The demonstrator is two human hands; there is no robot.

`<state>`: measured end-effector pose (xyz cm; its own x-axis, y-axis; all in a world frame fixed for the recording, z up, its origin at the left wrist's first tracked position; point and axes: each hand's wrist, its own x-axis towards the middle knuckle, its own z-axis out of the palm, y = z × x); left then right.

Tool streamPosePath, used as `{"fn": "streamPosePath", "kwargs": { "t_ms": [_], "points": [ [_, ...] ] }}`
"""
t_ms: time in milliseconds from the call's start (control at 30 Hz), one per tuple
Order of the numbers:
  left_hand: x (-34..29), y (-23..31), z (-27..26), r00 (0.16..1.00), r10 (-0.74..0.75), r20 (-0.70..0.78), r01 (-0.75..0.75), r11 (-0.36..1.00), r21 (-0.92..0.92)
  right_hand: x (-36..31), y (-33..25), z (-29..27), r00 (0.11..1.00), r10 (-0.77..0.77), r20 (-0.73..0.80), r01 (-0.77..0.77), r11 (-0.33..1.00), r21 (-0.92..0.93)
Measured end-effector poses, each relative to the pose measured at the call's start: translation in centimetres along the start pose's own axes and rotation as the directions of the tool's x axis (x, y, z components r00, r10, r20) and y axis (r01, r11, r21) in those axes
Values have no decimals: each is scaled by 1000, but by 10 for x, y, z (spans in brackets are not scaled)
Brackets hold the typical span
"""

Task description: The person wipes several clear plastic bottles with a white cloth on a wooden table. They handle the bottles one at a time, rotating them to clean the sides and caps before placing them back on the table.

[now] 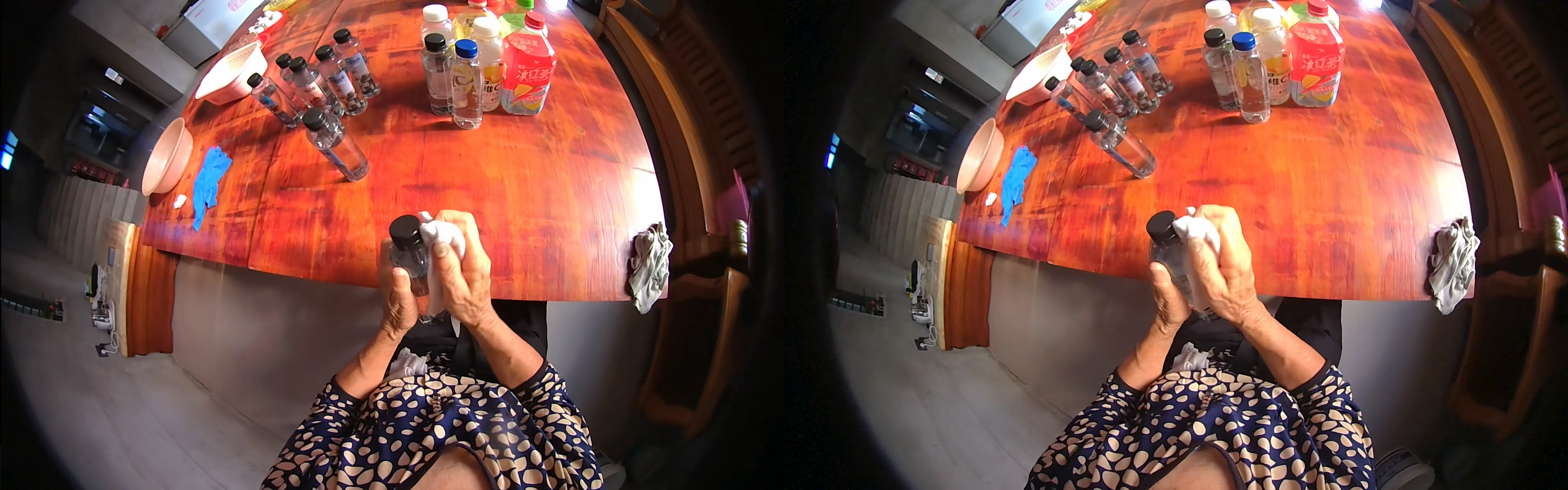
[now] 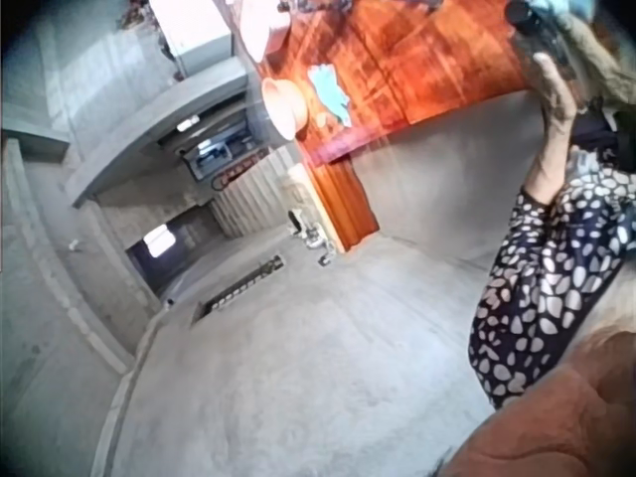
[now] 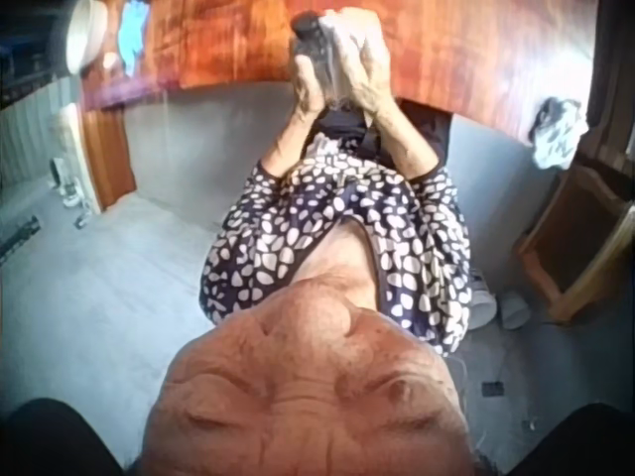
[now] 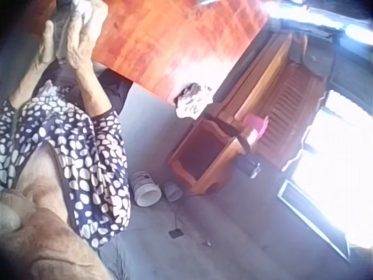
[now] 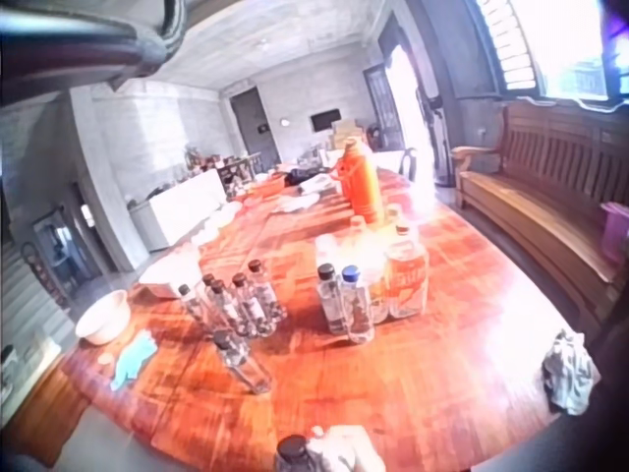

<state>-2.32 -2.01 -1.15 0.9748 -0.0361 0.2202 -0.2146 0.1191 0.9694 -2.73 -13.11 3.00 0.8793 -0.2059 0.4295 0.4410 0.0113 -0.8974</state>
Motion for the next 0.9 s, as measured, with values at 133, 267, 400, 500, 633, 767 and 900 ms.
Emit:
{"fn": "streamPosePath", "kwargs": {
  "t_ms": [133, 267, 400, 500, 633, 767, 900],
  "points": [
    [-2, 7, -4, 986, -94, 138, 109, 988, -110, 15, -12, -16, 928, 306, 210, -352, 907, 233],
    [-3, 14, -7, 935, -159, 317, 231, 951, -206, 23, -3, -30, 866, 318, 385, -451, 830, 329],
    [5, 21, -3, 902, -139, 409, 225, 959, -172, 22, 0, -33, 816, 439, 376, -576, 666, 474],
    [6, 16, -10, 827, -234, 511, 399, 886, -239, 18, 8, -31, 933, 345, 103, -294, 568, 769],
    [7, 11, -11, 769, -273, 578, 493, 829, -264, 30, -15, -42, 970, -67, 235, 11, 972, 234],
    [10, 25, -7, 787, -219, 577, 396, 896, -199, 33, -19, -53, 896, -119, 427, 131, 991, 1],
    [7, 31, -2, 858, -147, 492, 198, 979, -54, 28, -16, -50, 931, -109, 349, 98, 994, 50]
  ]
}}
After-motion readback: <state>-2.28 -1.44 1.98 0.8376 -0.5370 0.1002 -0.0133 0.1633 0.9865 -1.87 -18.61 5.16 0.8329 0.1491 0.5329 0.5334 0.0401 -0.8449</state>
